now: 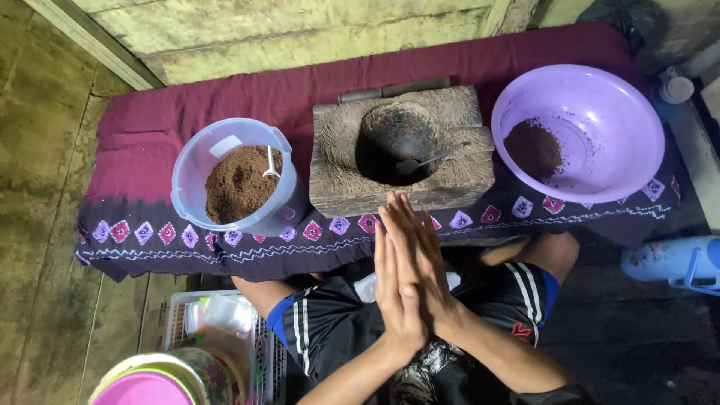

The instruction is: Grinding brown powder in a stone mortar using a stone pestle and a spoon to reposition the material.

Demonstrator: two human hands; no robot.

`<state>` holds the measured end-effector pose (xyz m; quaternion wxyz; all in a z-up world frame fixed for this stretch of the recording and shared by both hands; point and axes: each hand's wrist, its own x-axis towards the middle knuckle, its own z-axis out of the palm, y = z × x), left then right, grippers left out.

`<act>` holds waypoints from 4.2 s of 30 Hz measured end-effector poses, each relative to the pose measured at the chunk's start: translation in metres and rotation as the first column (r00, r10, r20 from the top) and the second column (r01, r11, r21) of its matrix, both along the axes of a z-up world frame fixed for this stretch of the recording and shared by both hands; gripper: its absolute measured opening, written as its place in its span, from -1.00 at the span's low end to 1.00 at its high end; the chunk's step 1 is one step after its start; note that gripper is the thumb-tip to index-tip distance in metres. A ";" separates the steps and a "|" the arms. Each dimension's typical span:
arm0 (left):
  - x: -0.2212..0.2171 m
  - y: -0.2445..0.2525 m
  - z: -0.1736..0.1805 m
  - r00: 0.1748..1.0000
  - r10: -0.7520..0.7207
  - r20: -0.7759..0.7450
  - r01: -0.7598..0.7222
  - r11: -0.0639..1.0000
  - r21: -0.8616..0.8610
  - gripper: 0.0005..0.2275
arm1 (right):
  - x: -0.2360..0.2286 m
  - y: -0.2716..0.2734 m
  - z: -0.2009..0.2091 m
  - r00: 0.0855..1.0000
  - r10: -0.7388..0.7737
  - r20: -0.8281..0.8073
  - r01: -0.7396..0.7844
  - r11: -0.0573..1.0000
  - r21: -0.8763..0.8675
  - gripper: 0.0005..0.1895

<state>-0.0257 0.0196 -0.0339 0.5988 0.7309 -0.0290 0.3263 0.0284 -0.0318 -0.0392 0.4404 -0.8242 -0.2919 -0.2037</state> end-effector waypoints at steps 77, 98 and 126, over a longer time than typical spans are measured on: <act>0.431 0.225 -0.143 0.851 -0.023 -0.525 0.519 -0.125 0.846 -0.58 | 0.437 -0.050 -0.115 0.948 0.315 0.045 -0.094 0.411 -0.907 -0.37; 0.401 0.224 0.067 0.813 -0.177 -0.555 0.582 0.280 0.763 -0.72 | 0.395 -0.073 0.034 0.944 0.310 0.111 -0.108 0.611 -0.784 -0.45; 0.160 0.150 0.140 0.985 -0.169 -0.017 0.155 0.856 0.493 -0.69 | 0.213 -0.010 0.028 0.882 0.450 -0.142 -0.415 0.598 -0.686 -0.60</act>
